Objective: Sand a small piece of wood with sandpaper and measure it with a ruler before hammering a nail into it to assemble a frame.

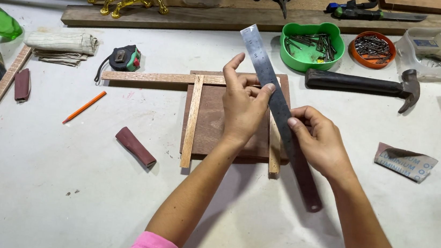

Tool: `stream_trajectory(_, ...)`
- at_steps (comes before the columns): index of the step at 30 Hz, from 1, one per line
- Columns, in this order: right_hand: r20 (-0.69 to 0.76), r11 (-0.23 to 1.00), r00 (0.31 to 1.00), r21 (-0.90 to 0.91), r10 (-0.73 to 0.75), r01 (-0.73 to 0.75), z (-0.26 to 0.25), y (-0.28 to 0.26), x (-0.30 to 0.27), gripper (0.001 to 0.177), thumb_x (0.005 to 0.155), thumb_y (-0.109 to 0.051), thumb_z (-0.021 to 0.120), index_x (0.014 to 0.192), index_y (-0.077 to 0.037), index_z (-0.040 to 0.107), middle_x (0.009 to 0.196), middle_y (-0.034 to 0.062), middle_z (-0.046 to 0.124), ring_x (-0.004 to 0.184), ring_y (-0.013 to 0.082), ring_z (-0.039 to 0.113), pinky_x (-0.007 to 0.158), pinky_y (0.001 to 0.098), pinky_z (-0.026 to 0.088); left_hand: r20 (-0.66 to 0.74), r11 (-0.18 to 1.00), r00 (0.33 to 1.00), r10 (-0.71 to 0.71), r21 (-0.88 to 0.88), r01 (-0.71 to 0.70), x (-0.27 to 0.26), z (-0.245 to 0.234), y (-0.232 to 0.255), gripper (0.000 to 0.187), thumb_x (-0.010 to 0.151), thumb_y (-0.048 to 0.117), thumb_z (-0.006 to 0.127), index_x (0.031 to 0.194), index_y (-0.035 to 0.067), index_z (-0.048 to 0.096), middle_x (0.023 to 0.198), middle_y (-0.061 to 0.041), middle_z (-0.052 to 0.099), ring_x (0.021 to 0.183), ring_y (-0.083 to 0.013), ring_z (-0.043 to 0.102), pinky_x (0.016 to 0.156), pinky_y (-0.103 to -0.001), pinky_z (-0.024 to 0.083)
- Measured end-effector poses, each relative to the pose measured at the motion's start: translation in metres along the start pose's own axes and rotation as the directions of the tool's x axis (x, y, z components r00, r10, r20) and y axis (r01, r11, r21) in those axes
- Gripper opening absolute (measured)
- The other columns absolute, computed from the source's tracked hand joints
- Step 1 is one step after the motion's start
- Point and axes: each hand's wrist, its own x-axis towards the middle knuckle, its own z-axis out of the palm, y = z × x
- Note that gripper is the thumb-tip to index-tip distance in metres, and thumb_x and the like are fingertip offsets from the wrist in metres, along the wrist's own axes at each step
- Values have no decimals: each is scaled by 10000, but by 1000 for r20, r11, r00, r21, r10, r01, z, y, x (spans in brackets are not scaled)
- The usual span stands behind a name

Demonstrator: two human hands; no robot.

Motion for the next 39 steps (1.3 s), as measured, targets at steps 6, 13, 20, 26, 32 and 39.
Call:
stream_trajectory(6,90,958,975,223,-203,179,-4,35,28,314,979,-74,632,1285,-9,612,1014,37,693,904,82,663,820,250,582,108,998,994,-37,49,32,2,6,-18,600,911,17,686,1464,33,451,871,-52,736,716,-72,705,585,-220,607)
stream_trajectory(13,107,953,979,268,-171,138,-21,35,56,660,917,-20,659,1531,-160,461,958,34,701,851,84,653,735,250,547,240,982,952,-190,51,183,0,24,-26,609,886,4,687,1462,62,499,841,-54,697,665,-102,687,543,-259,594)
stream_trajectory(20,133,982,990,184,-52,27,-29,61,71,717,889,6,695,1553,-200,517,849,-56,571,749,38,533,671,212,504,325,898,935,-145,441,-13,21,16,-54,729,837,68,755,1506,59,467,1075,-100,657,874,-169,682,782,-328,620)
stream_trajectory(26,143,990,990,136,18,-38,-30,62,70,719,880,2,695,1543,-209,512,851,-57,577,737,37,523,645,202,485,448,769,894,14,567,-296,35,6,-63,782,762,108,808,1463,1,477,1358,-173,523,1224,-279,520,1078,-451,479)
stream_trajectory(32,207,986,978,161,1,-35,-32,66,69,713,884,-4,692,1548,-192,513,878,-50,571,762,37,525,665,193,485,515,668,852,-92,667,-331,38,6,-64,755,756,210,828,1419,10,528,1444,-174,482,1307,-315,438,1122,-501,417)
stream_trajectory(39,257,991,965,107,46,-75,-35,70,70,717,888,-26,692,1557,-198,502,867,-34,562,715,48,495,587,210,444,507,660,859,-73,670,-340,35,6,-77,740,766,245,820,1409,3,544,1450,-183,492,1309,-321,441,1114,-515,423)
